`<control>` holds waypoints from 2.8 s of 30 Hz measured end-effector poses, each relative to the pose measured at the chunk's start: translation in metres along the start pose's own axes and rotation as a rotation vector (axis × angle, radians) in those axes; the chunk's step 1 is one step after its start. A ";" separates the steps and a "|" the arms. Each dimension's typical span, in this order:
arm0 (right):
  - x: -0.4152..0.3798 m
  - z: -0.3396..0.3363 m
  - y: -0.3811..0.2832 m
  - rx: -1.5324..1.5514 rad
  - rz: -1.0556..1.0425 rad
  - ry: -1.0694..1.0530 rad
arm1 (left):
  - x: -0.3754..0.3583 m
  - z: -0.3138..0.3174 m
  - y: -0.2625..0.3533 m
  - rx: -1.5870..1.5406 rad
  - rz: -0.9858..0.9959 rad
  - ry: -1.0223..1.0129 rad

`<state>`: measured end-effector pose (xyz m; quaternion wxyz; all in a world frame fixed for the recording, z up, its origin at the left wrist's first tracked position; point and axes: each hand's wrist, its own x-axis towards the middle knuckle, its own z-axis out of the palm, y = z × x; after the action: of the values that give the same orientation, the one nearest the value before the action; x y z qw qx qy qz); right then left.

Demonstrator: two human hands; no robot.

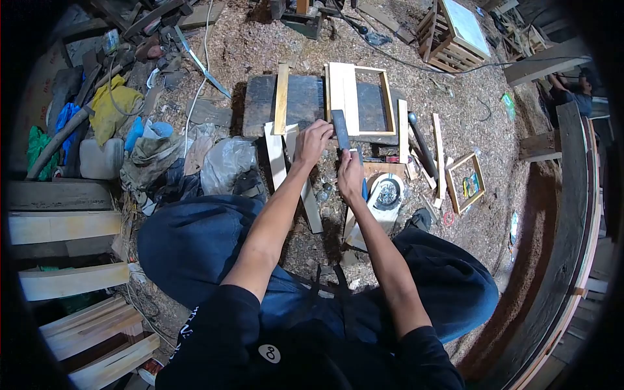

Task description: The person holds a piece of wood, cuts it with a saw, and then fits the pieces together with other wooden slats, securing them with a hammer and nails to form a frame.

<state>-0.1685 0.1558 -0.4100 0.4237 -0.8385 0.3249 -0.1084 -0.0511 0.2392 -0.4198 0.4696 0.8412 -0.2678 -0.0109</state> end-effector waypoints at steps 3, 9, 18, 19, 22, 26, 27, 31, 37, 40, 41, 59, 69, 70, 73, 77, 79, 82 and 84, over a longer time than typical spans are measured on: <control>-0.007 -0.005 -0.012 0.039 -0.012 0.026 | -0.002 0.001 -0.001 0.030 0.029 0.028; -0.007 -0.002 -0.003 -0.005 0.003 -0.022 | -0.005 0.004 -0.005 0.018 0.011 0.040; 0.005 -0.009 -0.004 0.033 -0.003 0.047 | -0.003 -0.001 0.004 -0.047 -0.036 -0.014; 0.005 -0.013 -0.010 0.070 -0.028 0.096 | -0.004 -0.001 0.005 -0.049 -0.038 -0.014; 0.008 -0.021 -0.014 0.096 -0.034 0.092 | -0.004 -0.005 0.008 -0.107 -0.060 0.001; 0.009 -0.025 -0.012 0.069 0.087 0.029 | -0.004 -0.008 0.003 -0.117 -0.039 -0.009; 0.009 -0.025 -0.010 0.070 0.091 0.035 | -0.004 -0.008 0.003 -0.111 -0.024 -0.001; 0.019 -0.022 -0.001 0.079 0.050 0.065 | 0.013 -0.015 0.007 0.077 0.110 -0.027; 0.045 -0.018 0.019 0.051 0.098 0.169 | 0.047 -0.023 0.018 0.402 0.436 -0.281; 0.056 -0.024 0.016 0.057 0.123 0.209 | 0.054 -0.027 0.017 0.469 0.464 -0.377; 0.059 -0.027 0.013 0.072 0.143 0.213 | 0.055 -0.027 0.016 0.476 0.476 -0.401; 0.149 -0.036 0.024 0.033 0.155 0.177 | 0.093 -0.015 0.028 0.531 0.577 -0.392; 0.122 -0.056 0.025 0.043 0.170 0.193 | 0.097 -0.010 0.037 0.641 0.634 -0.442; 0.117 -0.063 0.027 0.048 0.141 0.215 | 0.096 -0.009 0.040 0.637 0.638 -0.438; 0.107 -0.079 0.034 0.052 0.127 0.257 | 0.097 -0.002 0.051 0.626 0.763 -0.298; 0.094 -0.101 0.051 0.052 0.164 0.280 | 0.085 0.027 0.075 0.605 0.851 -0.183; 0.088 -0.116 0.056 0.024 0.165 0.313 | 0.075 0.042 0.094 0.593 0.861 -0.136; 0.086 -0.125 0.075 0.113 0.233 0.319 | 0.058 0.064 0.114 0.549 0.714 -0.214; 0.084 -0.125 0.088 0.195 0.323 0.298 | 0.049 0.080 0.114 0.517 0.541 -0.306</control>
<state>-0.2011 -0.0157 -0.4098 0.4618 -0.7057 0.5017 -0.1925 -0.0811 0.1069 -0.3620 0.1831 0.8195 -0.5401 0.0558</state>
